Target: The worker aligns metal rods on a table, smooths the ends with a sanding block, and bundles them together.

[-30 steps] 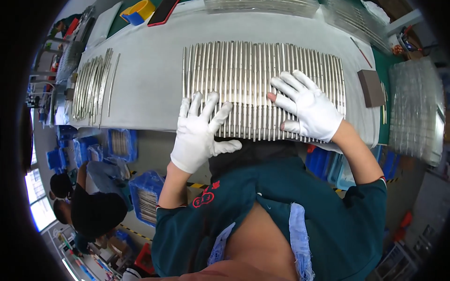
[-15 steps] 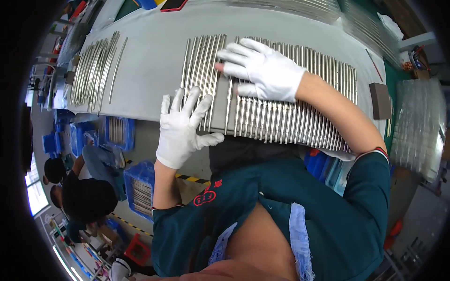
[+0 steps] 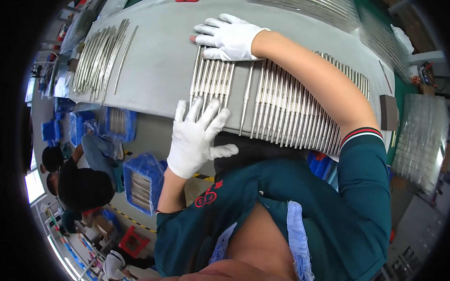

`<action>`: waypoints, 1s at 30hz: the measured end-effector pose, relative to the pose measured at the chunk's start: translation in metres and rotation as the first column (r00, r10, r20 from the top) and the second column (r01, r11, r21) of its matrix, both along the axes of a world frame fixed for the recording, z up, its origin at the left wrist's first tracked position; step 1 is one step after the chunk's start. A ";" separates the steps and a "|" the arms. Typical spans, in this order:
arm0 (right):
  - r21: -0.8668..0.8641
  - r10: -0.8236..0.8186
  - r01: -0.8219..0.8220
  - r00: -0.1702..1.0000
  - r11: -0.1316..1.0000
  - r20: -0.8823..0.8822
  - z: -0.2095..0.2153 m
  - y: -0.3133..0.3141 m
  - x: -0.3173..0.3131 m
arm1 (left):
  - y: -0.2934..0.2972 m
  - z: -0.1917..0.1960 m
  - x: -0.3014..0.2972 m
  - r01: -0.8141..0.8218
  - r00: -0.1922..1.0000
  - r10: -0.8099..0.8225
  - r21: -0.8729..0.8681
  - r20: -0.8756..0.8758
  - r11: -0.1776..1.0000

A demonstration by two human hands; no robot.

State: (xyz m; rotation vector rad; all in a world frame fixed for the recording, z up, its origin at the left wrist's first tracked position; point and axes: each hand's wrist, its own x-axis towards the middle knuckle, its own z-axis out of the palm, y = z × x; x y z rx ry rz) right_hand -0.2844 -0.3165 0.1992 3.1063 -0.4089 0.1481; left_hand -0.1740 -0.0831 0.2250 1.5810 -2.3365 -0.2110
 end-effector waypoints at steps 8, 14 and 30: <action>-0.047 0.017 -0.019 0.999 0.999 -0.033 0.002 -0.002 -0.021 | 0.008 -0.016 -0.016 0.091 0.990 -0.098 -0.062 -0.106 0.994; -0.069 0.065 -0.062 0.997 0.996 0.047 -0.001 0.000 0.024 | 0.016 -0.013 0.010 -0.051 0.999 0.049 -0.075 -0.023 0.996; -0.166 -0.014 0.003 0.998 0.986 -0.066 -0.001 -0.014 -0.004 | 0.009 -0.015 -0.005 0.025 0.990 -0.040 -0.110 -0.137 0.994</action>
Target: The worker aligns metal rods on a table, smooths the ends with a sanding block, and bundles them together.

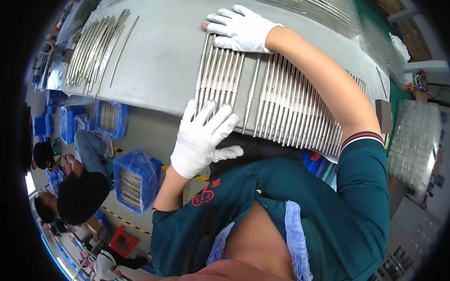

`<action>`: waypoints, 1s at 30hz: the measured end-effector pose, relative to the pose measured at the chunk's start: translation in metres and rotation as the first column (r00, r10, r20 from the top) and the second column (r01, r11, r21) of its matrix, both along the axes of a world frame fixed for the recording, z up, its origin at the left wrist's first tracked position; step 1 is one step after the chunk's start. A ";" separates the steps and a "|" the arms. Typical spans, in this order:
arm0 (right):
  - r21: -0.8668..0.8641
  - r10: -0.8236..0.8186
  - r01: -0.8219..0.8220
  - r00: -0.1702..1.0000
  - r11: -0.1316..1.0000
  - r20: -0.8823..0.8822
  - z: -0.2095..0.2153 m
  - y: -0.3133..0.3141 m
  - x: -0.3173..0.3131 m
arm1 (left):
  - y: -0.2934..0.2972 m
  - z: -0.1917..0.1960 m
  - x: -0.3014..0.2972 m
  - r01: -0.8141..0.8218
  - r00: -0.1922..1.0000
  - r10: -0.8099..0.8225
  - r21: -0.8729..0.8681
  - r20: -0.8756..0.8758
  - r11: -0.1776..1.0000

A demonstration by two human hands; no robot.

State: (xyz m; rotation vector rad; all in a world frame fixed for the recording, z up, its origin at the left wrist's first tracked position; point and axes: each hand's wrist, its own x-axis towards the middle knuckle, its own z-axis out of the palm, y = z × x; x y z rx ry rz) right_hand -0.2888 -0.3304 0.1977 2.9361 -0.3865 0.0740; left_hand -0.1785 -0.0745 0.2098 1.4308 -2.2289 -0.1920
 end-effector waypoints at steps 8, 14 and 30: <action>0.047 -0.066 0.067 0.998 0.997 -0.014 0.002 0.000 0.004 | -0.002 0.001 0.007 -0.037 0.995 0.038 -0.009 0.088 0.999; 0.304 -0.117 0.078 0.987 0.950 0.111 0.092 0.021 0.013 | 0.014 0.001 0.035 -0.299 0.900 0.292 -0.029 0.322 0.954; 0.042 -0.135 0.132 0.989 0.990 0.062 0.004 0.012 -0.114 | -0.030 0.008 -0.076 0.237 0.972 -0.236 0.071 -0.019 0.969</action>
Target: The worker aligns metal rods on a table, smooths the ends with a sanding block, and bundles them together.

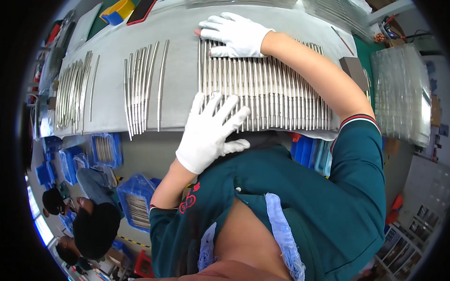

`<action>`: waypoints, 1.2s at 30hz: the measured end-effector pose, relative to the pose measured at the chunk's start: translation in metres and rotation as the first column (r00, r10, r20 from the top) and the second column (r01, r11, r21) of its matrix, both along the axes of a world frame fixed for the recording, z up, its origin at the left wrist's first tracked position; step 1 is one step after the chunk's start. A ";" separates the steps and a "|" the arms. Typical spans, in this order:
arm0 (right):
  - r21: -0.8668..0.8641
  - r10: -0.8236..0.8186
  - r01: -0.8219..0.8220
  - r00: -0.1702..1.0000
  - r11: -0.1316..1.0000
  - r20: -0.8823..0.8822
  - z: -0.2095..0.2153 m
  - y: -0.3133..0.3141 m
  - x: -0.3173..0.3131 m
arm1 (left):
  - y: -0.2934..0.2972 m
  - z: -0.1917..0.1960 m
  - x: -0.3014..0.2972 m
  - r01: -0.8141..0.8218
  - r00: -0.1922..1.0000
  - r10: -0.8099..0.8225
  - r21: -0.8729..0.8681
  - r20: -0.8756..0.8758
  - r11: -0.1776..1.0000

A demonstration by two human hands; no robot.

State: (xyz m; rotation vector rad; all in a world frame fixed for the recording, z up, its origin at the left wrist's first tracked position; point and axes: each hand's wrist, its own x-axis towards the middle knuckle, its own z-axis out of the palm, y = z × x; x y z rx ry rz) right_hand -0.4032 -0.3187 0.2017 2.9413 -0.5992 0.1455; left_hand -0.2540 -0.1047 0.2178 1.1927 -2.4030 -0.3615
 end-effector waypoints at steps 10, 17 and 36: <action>0.023 0.024 -0.027 0.994 0.999 0.110 -0.010 0.000 0.049 | 0.009 0.004 0.029 -0.114 0.982 0.119 -0.042 0.150 0.993; 0.064 0.031 -0.037 0.995 0.997 0.099 -0.009 0.000 0.063 | 0.009 0.005 0.023 -0.078 0.991 0.080 -0.031 0.107 0.997; -0.046 0.013 0.001 0.956 0.999 0.294 0.003 0.000 0.035 | 0.011 0.003 0.030 -0.055 0.982 0.064 -0.052 0.178 0.997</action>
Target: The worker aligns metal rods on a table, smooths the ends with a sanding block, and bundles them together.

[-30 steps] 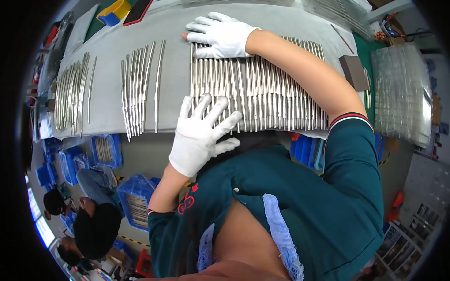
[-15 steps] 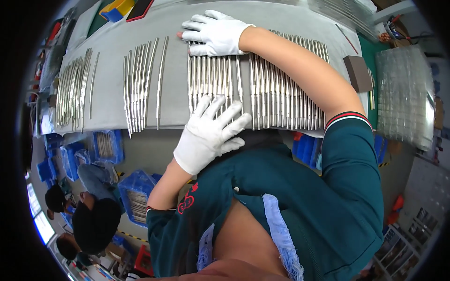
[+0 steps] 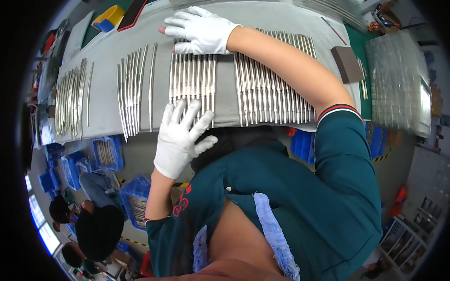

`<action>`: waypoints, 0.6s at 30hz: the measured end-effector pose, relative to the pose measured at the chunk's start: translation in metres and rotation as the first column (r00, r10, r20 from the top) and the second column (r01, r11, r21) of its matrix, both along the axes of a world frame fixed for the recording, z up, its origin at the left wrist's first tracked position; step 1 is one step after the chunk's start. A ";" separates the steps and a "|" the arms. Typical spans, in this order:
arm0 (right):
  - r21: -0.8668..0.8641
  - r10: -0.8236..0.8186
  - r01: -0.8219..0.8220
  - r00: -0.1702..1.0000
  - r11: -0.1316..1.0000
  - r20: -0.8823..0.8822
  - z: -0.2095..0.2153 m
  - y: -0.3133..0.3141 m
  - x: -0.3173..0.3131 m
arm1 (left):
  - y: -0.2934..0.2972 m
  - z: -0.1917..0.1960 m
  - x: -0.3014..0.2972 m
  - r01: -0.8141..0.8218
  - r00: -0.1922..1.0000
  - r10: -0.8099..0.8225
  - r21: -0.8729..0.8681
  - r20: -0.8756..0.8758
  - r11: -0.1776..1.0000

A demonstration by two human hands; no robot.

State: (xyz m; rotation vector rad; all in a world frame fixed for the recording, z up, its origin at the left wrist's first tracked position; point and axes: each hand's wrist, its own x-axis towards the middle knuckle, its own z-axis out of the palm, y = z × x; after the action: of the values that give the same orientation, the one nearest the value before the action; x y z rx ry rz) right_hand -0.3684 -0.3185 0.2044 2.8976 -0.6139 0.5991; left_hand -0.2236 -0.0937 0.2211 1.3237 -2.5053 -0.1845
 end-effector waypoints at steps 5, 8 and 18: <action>0.340 -0.089 0.134 0.986 0.931 -0.143 0.043 0.003 -0.050 | 0.006 0.012 0.003 -0.090 0.993 0.093 -0.034 0.075 0.995; 0.083 -0.174 0.185 0.977 0.979 -0.126 0.001 -0.011 -0.095 | -0.012 0.015 -0.029 0.097 0.995 -0.097 -0.013 -0.028 0.995; -0.033 -0.234 0.234 0.934 0.972 -0.271 -0.012 0.001 -0.117 | -0.036 -0.010 -0.117 0.427 0.895 -0.425 -0.015 -0.136 0.904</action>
State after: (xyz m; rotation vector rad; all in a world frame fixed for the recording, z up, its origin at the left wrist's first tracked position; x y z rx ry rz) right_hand -0.4857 -0.3172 0.1929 2.7742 -0.8965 0.1630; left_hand -0.3406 -0.1299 0.2108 0.7163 -2.6416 -0.3750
